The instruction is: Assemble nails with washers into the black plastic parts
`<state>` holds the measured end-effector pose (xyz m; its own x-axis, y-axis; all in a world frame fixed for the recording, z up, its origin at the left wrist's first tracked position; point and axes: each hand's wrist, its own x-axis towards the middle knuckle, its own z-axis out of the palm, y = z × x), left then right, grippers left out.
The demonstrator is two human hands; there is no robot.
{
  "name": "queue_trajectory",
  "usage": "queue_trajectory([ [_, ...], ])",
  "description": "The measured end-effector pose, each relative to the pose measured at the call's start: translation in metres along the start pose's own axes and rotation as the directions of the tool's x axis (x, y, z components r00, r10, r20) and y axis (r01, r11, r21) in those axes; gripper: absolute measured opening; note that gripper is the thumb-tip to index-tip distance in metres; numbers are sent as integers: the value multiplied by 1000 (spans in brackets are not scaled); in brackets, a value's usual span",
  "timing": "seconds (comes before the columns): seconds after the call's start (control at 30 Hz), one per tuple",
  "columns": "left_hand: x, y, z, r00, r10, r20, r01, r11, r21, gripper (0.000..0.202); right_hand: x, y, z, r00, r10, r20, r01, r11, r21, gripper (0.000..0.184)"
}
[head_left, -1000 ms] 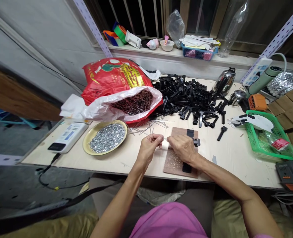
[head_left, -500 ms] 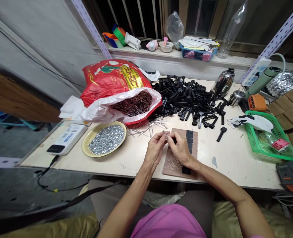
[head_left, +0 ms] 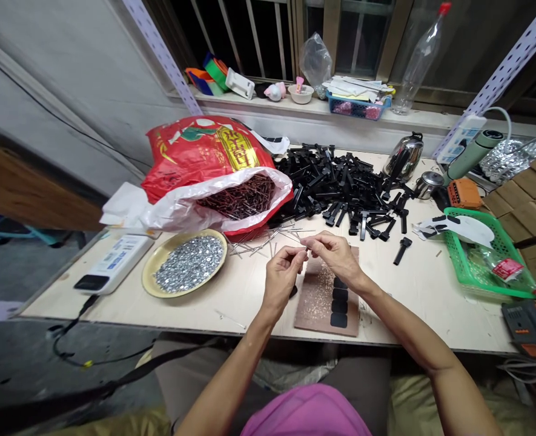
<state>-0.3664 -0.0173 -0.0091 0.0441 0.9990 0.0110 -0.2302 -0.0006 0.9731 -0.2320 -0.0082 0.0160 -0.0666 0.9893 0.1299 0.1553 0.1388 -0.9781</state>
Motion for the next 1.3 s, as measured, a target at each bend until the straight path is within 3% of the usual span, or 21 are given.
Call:
queue_trajectory([
  [0.13,0,7,-3,998,35,60,-41,994,103,15,3,1,-6,980,176,90,-187,973,138,46],
  [0.27,3,10,-4,988,150,49,-156,971,182,5,4,2,-16,930,310,198,-354,900,254,43],
  [0.37,6,9,-5,972,223,79,-235,942,237,6,4,2,-24,900,346,265,-414,869,271,39],
  [0.47,9,9,-6,968,224,116,-246,941,231,11,3,3,-30,887,337,316,-419,875,243,36],
  [0.63,8,9,-6,967,194,164,-232,938,257,13,0,2,-33,914,279,293,-340,922,184,33],
  [0.73,6,11,-2,977,176,117,-199,953,230,9,-1,0,-32,952,189,240,-225,965,136,31],
  [0.8,7,11,1,993,108,39,-112,986,124,2,-3,0,-29,980,109,165,-118,992,50,29],
  [0.9,12,7,4,996,-82,-26,78,986,-145,19,-8,5,-18,1000,-3,27,8,988,-155,23],
  [1.03,19,-2,6,975,-222,-23,201,917,-346,34,-18,9,2,1000,-7,14,10,970,-243,23],
  [1.17,13,-1,9,984,-158,-88,122,940,-317,34,-20,6,10,989,-126,-74,90,924,-372,25],
  [1.23,8,2,9,988,-90,-123,61,973,-223,32,-19,5,9,964,-239,-117,162,875,-456,26],
  [1.3,4,6,9,988,-19,-150,6,996,-84,27,-18,4,7,935,-345,-88,244,802,-546,29],
])
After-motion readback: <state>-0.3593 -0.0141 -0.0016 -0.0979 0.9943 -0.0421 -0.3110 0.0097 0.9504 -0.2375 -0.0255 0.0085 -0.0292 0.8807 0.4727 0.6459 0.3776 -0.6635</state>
